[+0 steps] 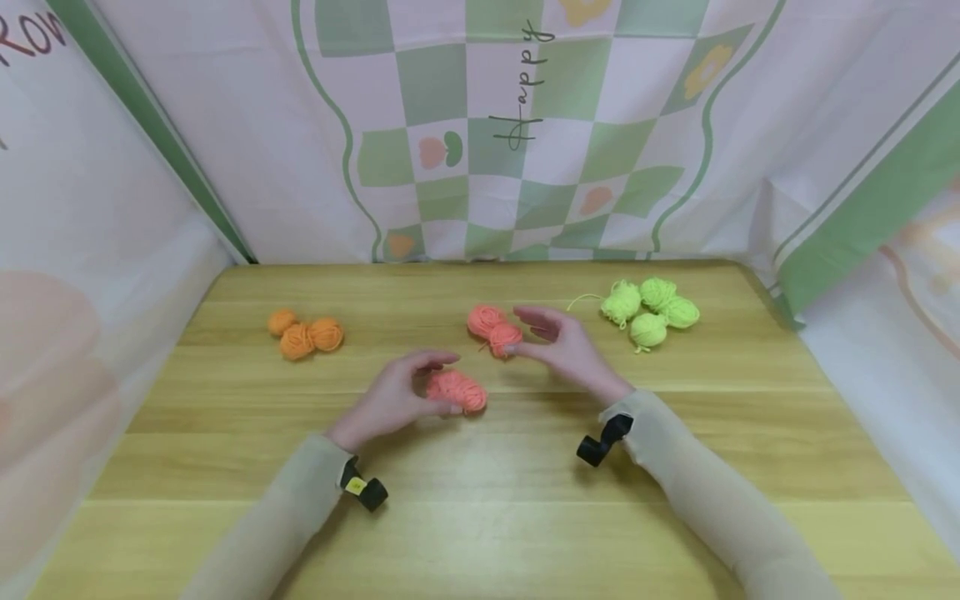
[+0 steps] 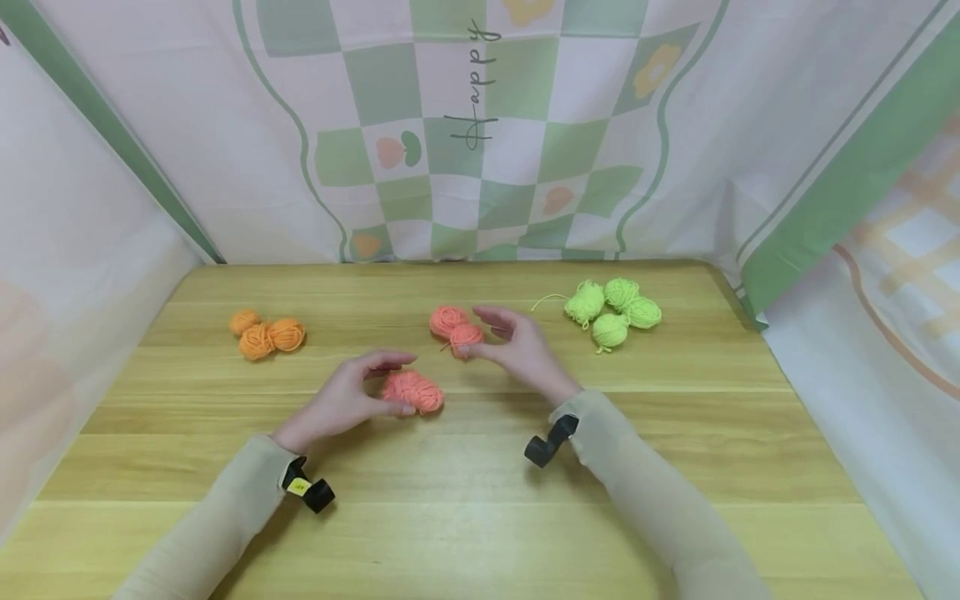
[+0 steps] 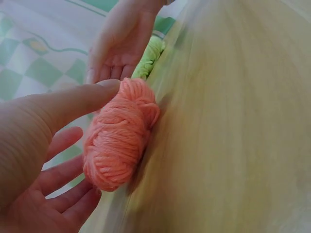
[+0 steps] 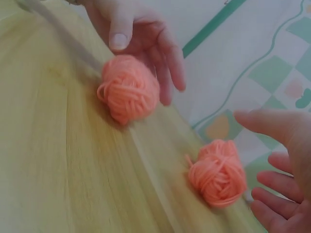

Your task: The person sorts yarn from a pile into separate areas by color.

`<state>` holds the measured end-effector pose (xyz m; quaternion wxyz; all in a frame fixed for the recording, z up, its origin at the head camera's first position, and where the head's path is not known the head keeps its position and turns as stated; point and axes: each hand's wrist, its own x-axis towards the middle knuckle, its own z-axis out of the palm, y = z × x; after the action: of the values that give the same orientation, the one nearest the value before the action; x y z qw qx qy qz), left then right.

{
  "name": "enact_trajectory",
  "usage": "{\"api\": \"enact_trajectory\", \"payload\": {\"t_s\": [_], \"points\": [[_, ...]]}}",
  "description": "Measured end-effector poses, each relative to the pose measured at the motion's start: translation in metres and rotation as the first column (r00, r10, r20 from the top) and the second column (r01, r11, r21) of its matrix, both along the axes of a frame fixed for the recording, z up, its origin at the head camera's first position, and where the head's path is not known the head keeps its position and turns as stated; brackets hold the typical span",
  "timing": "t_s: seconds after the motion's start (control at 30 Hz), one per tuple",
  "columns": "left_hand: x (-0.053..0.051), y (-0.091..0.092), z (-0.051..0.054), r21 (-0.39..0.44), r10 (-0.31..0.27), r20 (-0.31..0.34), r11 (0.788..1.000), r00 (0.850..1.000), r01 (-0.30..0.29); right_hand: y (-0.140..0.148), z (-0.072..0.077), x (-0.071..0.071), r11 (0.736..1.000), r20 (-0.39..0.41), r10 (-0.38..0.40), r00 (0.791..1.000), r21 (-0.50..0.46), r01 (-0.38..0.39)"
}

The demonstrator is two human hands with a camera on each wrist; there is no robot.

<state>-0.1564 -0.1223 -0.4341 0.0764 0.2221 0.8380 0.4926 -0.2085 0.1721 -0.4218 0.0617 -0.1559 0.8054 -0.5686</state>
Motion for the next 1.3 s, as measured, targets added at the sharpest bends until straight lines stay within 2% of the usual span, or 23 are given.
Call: {"api": "enact_trajectory", "payload": {"t_s": [0.27, 0.37, 0.7, 0.93, 1.3], "points": [[-0.001, 0.001, 0.001, -0.013, 0.000, 0.025, 1.000, 1.000, 0.000, -0.009, -0.012, -0.012, 0.999, 0.048, -0.011, 0.999, 0.045, 0.009], [-0.001, 0.001, 0.002, -0.016, 0.003, 0.034, 1.000, 0.999, -0.002, -0.013, -0.014, -0.014, 0.997, 0.031, -0.015, 0.999, 0.075, 0.012], [-0.002, 0.002, 0.001, -0.031, -0.002, 0.036, 1.000, 0.999, 0.003, -0.020, -0.017, -0.016, 0.984, -0.004, -0.048, 0.999, 0.172, 0.048], [-0.003, 0.002, -0.001, -0.061, -0.009, 0.047, 0.998, 0.999, 0.012, -0.020, -0.017, -0.014, 0.982, -0.019, -0.056, 0.998, 0.182, 0.059], [-0.003, 0.002, -0.001, -0.065, -0.008, 0.056, 0.998, 0.998, 0.012, -0.020, -0.016, -0.014, 0.975, -0.031, -0.066, 0.997, 0.209, 0.071]]}}
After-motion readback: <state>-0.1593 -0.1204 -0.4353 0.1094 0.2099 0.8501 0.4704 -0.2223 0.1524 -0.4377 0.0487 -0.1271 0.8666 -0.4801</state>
